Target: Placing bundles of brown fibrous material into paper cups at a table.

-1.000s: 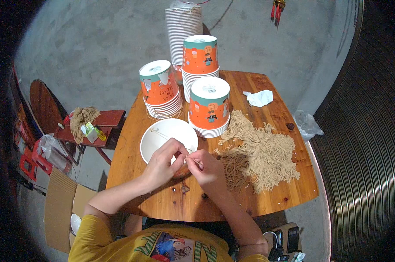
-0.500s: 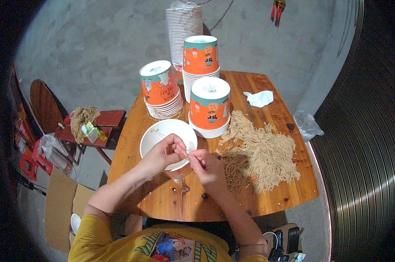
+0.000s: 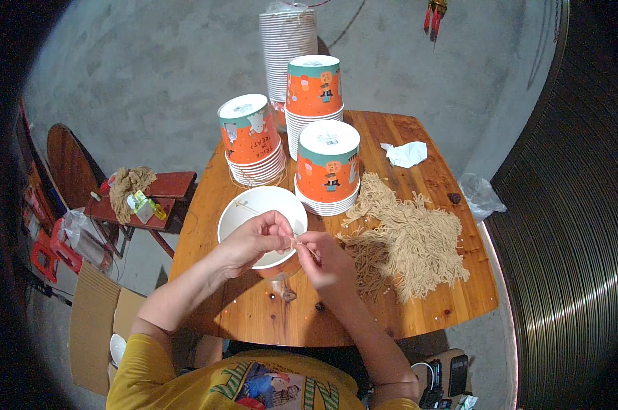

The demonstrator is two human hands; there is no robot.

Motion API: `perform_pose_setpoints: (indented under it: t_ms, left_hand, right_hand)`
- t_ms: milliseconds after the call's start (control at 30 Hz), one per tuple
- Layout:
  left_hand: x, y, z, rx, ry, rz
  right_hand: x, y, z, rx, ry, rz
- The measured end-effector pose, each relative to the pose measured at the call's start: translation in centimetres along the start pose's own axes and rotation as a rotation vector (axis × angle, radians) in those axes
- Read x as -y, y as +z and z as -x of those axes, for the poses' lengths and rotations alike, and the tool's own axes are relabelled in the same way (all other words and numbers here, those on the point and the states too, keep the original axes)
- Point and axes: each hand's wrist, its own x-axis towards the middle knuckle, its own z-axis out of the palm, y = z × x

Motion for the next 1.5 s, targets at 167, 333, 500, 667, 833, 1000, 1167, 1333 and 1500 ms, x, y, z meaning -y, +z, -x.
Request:
perform_pose_setpoints:
  t_ms: [167, 333, 500, 667, 833, 1000, 1167, 1333, 1500]
  left_hand:
    - [-0.5, 0.6, 0.2, -0.045, 0.034, -0.084]
    - [-0.6, 0.6, 0.1, -0.02, 0.005, -0.137]
    - [-0.2, 0.8, -0.1, -0.005, 0.058, -0.183]
    - [0.6, 0.8, 0.0, 0.05, 0.151, -0.341]
    - [0.3, 1.2, 0.3, 0.001, 0.153, -0.56]
    - [-0.2, 1.8, 0.7, -0.02, 0.121, -0.552]
    - [-0.2, 1.8, 0.9, -0.043, 0.173, -0.644]
    - [-0.4, 2.1, 1.0, -0.026, 0.119, -0.716]
    - [-1.1, 2.7, 1.6, -0.047, 0.213, -0.937]
  right_hand:
    - [0.7, -0.3, -0.4, -0.017, 0.029, 0.052]
    - [0.8, -0.8, -0.8, -0.065, -0.268, 0.248]
    - [0.9, -0.5, -0.6, -0.06, -0.162, 0.181]
    - [0.8, -0.6, -0.6, -0.021, -0.039, 0.07]
    - [-1.0, -0.3, -0.5, -0.082, 0.031, -0.123]
    - [-1.3, -0.3, -0.3, -0.075, 0.124, -0.253]
    - [-1.2, -0.4, -0.3, -0.058, 0.165, -0.332]
    - [-1.1, -0.3, -0.2, -0.036, 0.181, -0.378]
    - [-1.3, -0.4, -0.1, -0.03, 0.173, -0.388]
